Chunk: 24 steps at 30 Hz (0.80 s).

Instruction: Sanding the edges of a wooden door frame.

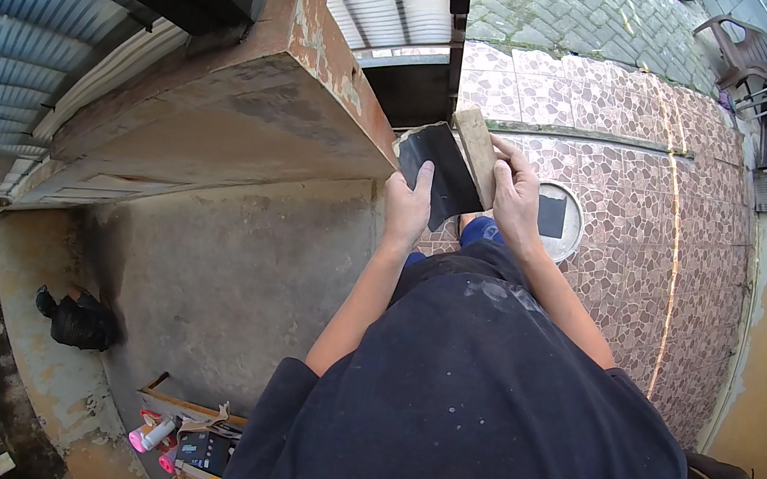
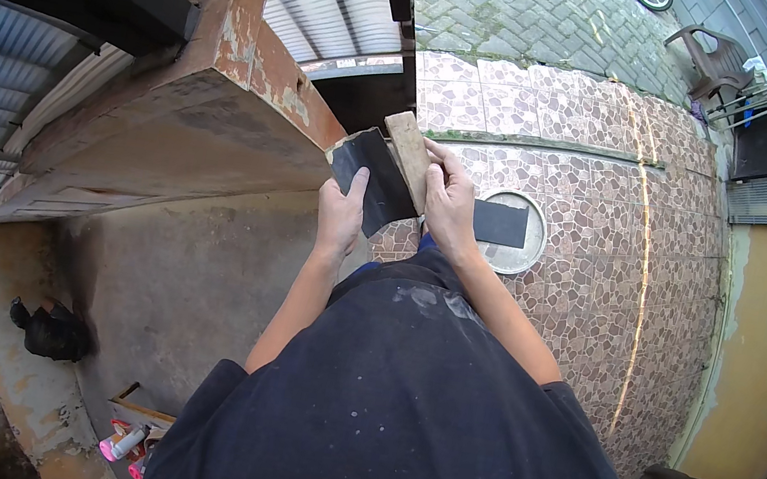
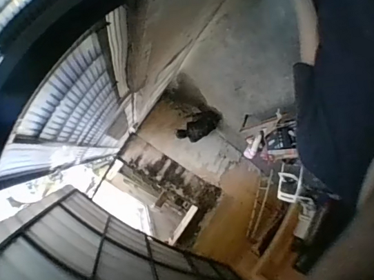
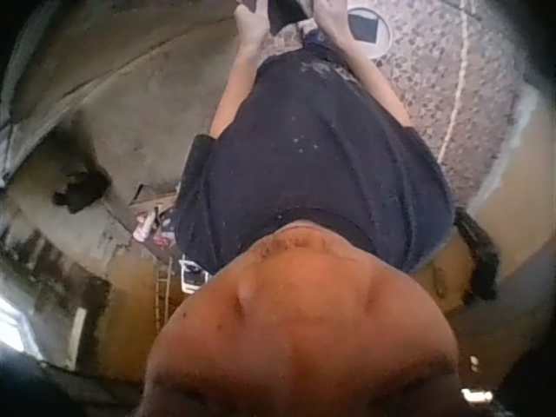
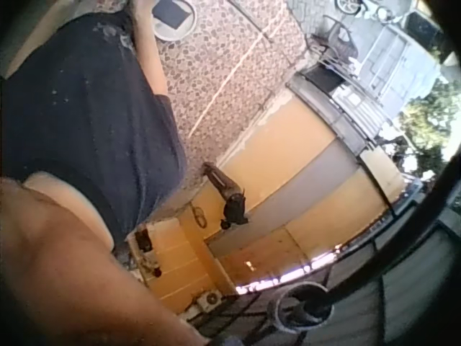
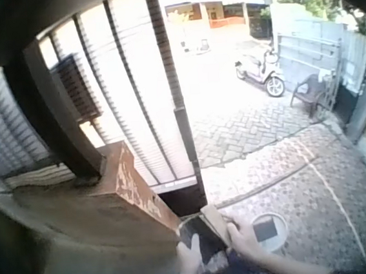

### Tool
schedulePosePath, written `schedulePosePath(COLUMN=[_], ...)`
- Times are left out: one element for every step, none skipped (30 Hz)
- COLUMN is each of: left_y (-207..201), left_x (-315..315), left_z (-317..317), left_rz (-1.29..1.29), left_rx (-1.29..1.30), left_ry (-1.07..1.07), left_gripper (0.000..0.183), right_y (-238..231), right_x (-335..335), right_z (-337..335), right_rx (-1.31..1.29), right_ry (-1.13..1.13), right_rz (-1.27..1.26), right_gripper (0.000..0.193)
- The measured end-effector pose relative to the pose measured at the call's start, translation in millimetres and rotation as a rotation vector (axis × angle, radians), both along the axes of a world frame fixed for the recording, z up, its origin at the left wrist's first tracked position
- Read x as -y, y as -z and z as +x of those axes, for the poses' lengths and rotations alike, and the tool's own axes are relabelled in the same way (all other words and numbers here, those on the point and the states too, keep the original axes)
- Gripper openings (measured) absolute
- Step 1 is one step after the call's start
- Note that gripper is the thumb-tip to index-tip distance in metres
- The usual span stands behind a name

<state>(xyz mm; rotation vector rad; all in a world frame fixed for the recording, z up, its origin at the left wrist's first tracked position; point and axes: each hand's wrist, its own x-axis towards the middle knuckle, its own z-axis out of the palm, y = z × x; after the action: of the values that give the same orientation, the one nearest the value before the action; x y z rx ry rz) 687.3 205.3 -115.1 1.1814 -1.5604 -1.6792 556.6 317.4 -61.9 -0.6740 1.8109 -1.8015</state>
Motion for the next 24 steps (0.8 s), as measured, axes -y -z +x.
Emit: schedulePosePath(left_y=[-3,-1,0,1,2,-7,-18,-29,-44,-51,-50,-49,-48,-47,-46,-45,-44,-44,-45,-45,-50,-54,-59,-62], left_x=[-2,0,3,5,3,0,-2,-4,-5,-6,-5,-4,-3,-1,0,1,1,1,1,-1,-3,-4,-2,-3], left_z=[1,4,9,13,16,16,17,18,21,25,27,30,32,36,37,39,41,42,44,43,42,41,43,44], left_rz=[-0.127,-0.127,-0.148,-0.169,-0.168,-0.215,-0.262,-0.261,-0.285,-0.309,-0.308,-0.323,-0.338,-0.337,-0.330,-0.323,-0.319,-0.283,-0.249,-0.246,-0.222,-0.199,-0.183,-0.183], left_rx=[0.019,0.012,0.082,0.151,0.145,0.081,0.017,0.013,0.076,0.141,0.139,0.154,0.170,0.168,0.168,0.169,0.167,0.154,0.140,0.139,0.104,0.069,0.123,0.124], left_ry=[-0.036,-0.039,-0.017,0.006,0.000,-0.009,-0.019,-0.023,-0.031,-0.039,-0.044,-0.065,-0.085,-0.088,-0.099,-0.109,-0.113,-0.104,-0.096,-0.100,-0.108,-0.116,-0.029,-0.034], left_gripper=[0.050,0.050,0.046,0.043,0.043,0.037,0.033,0.033,0.029,0.028,0.028,0.028,0.028,0.028,0.028,0.029,0.029,0.031,0.034,0.034,0.038,0.042,0.049,0.049], right_y=[1,1,1,0,-1,-1,-2,-4,-10,-14,-10,-9,-8,-8,-11,-15,-19,-20,-22,-23,-22,-20,-16,-13], right_x=[0,1,1,1,2,4,5,3,1,0,0,-1,-3,-4,-5,-5,-4,-3,-1,1,4,5,7,8], right_z=[3,6,10,14,18,23,28,31,35,39,42,46,51,56,61,66,70,71,73,74,77,76,75,73], right_rx=[-0.010,-0.017,-0.019,-0.020,-0.027,-0.014,0.000,-0.005,-0.054,-0.104,-0.085,-0.087,-0.078,-0.067,-0.070,-0.119,-0.168,-0.170,-0.177,-0.185,-0.205,-0.205,-0.190,-0.174], right_ry=[0.003,0.000,-0.004,-0.008,-0.014,0.013,0.038,0.035,0.016,-0.002,-0.006,-0.010,-0.025,-0.040,-0.043,-0.049,-0.055,-0.057,-0.099,-0.141,-0.111,-0.114,-0.116,-0.120], right_rz=[-0.034,-0.034,-0.049,-0.065,-0.065,-0.079,-0.094,-0.093,-0.046,0.001,-0.024,-0.023,-0.014,-0.005,-0.001,0.044,0.088,0.091,0.151,0.211,0.220,0.220,0.235,0.250], right_gripper=[0.037,0.037,0.035,0.034,0.034,0.034,0.034,0.034,0.034,0.035,0.033,0.033,0.033,0.034,0.034,0.034,0.035,0.035,0.035,0.034,0.033,0.033,0.033,0.033])
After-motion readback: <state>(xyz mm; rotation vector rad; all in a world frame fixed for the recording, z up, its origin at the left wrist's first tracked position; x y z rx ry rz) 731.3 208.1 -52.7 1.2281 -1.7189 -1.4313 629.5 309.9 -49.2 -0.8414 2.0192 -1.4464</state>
